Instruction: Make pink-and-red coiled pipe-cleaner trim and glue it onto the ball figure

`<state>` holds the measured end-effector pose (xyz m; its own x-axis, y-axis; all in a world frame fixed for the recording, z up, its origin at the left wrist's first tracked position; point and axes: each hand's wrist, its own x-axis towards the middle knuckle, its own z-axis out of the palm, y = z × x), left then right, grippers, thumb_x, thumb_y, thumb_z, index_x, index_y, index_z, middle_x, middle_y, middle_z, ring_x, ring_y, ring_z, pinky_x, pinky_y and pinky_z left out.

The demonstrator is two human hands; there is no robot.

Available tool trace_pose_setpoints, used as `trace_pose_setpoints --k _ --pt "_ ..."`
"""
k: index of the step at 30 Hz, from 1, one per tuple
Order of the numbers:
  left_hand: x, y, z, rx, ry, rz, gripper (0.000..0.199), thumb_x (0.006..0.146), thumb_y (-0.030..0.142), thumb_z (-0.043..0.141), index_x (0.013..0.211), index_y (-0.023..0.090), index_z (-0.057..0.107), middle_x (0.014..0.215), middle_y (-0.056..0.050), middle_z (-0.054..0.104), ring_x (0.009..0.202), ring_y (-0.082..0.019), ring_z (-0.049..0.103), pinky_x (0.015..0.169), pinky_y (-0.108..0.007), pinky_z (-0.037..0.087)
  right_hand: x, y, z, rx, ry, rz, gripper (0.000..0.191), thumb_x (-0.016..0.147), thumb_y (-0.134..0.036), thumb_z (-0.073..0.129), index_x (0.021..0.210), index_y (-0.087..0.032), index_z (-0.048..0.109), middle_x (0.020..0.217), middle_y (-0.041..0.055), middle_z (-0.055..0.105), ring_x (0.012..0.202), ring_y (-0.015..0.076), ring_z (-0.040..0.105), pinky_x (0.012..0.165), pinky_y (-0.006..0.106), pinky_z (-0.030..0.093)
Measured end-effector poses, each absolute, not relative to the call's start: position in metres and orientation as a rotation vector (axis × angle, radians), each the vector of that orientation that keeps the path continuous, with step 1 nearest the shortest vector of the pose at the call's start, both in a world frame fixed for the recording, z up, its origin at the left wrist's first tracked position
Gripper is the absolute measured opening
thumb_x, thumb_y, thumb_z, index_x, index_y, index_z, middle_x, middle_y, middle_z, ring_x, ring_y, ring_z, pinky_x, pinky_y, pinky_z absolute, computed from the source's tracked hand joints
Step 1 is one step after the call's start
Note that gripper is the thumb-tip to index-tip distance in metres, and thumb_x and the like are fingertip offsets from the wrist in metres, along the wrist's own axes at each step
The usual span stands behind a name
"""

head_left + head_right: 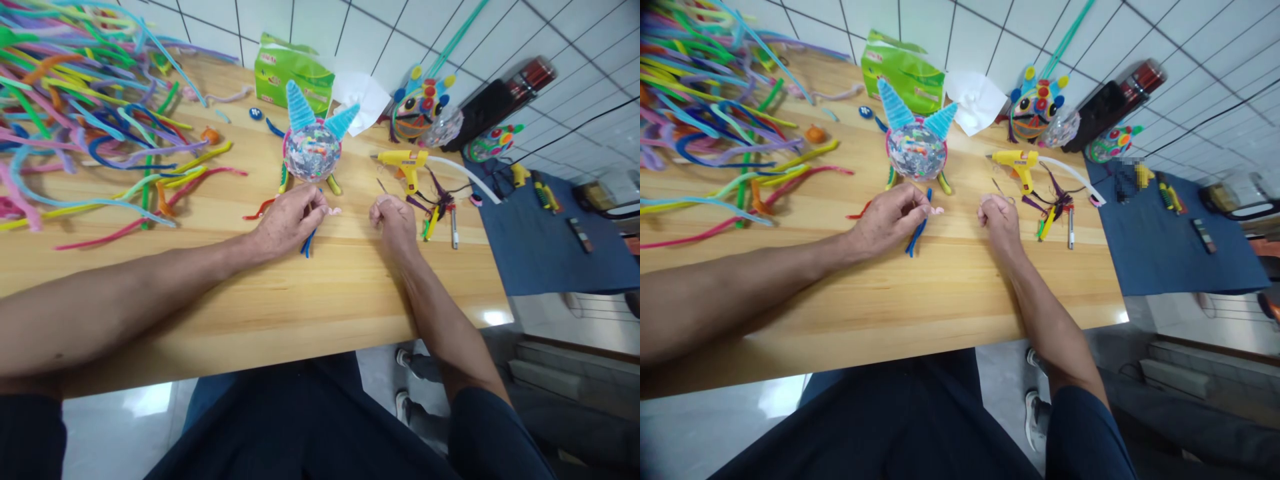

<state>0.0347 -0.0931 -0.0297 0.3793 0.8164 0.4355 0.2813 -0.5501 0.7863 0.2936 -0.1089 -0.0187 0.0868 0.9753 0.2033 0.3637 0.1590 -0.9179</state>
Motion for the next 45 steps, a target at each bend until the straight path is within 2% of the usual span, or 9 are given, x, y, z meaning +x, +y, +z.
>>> trace_pose_setpoints --k 7,12,16,18,21,23,28,35,45 --pt "0.035 -0.093 -0.031 2.026 0.947 1.126 0.012 0.103 0.025 0.067 0.092 0.021 0.067 0.087 -0.002 0.073 0.077 -0.016 0.063 0.071 -0.03 0.048 0.297 -0.102 -0.02 -1.317 -1.407 0.774 0.046 0.079 -0.066 0.088 0.085 -0.027 0.065 0.075 -0.0044 0.062 0.068 0.0145 0.055 0.07 0.033 0.052" --pt "0.035 -0.093 -0.032 2.028 0.949 1.137 0.014 0.103 0.026 0.068 0.09 0.021 0.066 0.084 -0.001 0.071 0.075 -0.016 0.062 0.07 -0.031 0.047 0.294 -0.108 -0.016 -1.284 -1.39 0.695 0.04 0.095 -0.06 0.075 0.078 -0.025 0.065 0.078 -0.0004 0.066 0.072 0.0163 0.061 0.071 0.035 0.055" --pt "0.034 -0.093 -0.031 2.031 0.934 1.136 0.011 0.102 0.023 0.064 0.092 0.02 0.067 0.086 -0.002 0.072 0.075 -0.016 0.062 0.07 -0.03 0.047 0.304 -0.109 -0.011 -1.391 -1.491 0.361 0.037 0.104 -0.047 0.061 0.074 -0.025 0.06 0.074 -0.0001 0.062 0.076 0.0182 0.062 0.078 0.037 0.057" --pt "0.034 -0.093 -0.031 2.026 0.932 1.15 0.011 0.101 0.022 0.064 0.091 0.02 0.067 0.086 -0.002 0.071 0.074 -0.015 0.062 0.07 -0.03 0.046 0.31 -0.109 -0.008 -1.418 -1.557 0.115 0.018 0.095 -0.042 0.072 0.091 -0.025 0.067 0.091 0.0023 0.069 0.085 0.0202 0.065 0.086 0.041 0.058" --pt "0.035 -0.094 -0.03 2.035 0.939 1.163 0.012 0.102 0.023 0.063 0.09 0.02 0.067 0.085 -0.001 0.071 0.074 -0.015 0.061 0.07 -0.029 0.046 0.307 -0.113 -0.003 -1.339 -1.712 -0.021 0.04 0.089 -0.036 0.08 0.125 -0.026 0.069 0.122 0.0085 0.072 0.098 0.0249 0.069 0.093 0.048 0.059" --pt "0.035 -0.095 -0.03 2.067 0.933 1.173 0.012 0.102 0.022 0.062 0.091 0.019 0.067 0.086 -0.002 0.071 0.075 -0.015 0.062 0.07 -0.028 0.046 0.295 -0.119 -0.001 -1.254 -1.85 0.053 0.038 0.095 -0.038 0.075 0.132 -0.028 0.069 0.124 0.0091 0.074 0.102 0.0267 0.071 0.095 0.05 0.06" --pt "0.035 -0.097 -0.031 2.184 0.859 1.186 0.015 0.104 0.025 0.06 0.094 0.019 0.07 0.09 -0.004 0.074 0.085 -0.018 0.068 0.078 -0.03 0.051 0.258 -0.131 -0.002 -1.138 -2.0 0.327 0.027 0.1 -0.044 0.077 0.122 -0.028 0.077 0.111 0.0052 0.082 0.1 0.0241 0.075 0.096 0.043 0.061" --pt "0.031 -0.099 -0.014 2.042 0.867 1.218 0.026 0.11 0.038 0.057 0.1 0.021 0.074 0.1 -0.006 0.079 0.097 -0.021 0.071 0.092 -0.035 0.054 0.257 -0.13 -0.002 -1.285 -1.63 0.772 0.014 0.094 -0.038 0.08 0.09 -0.025 0.081 0.086 -0.0004 0.082 0.078 0.017 0.071 0.078 0.033 0.058" --pt "0.021 -0.1 0.016 1.861 0.842 0.679 0.044 0.1 0.061 0.07 0.102 0.018 0.08 0.091 -0.004 0.079 0.082 -0.019 0.07 0.071 -0.028 0.05 0.283 -0.116 0.001 -1.237 -1.321 0.907 0.024 0.082 -0.043 0.087 0.076 -0.024 0.074 0.069 -0.0041 0.069 0.066 0.0128 0.061 0.068 0.029 0.052"
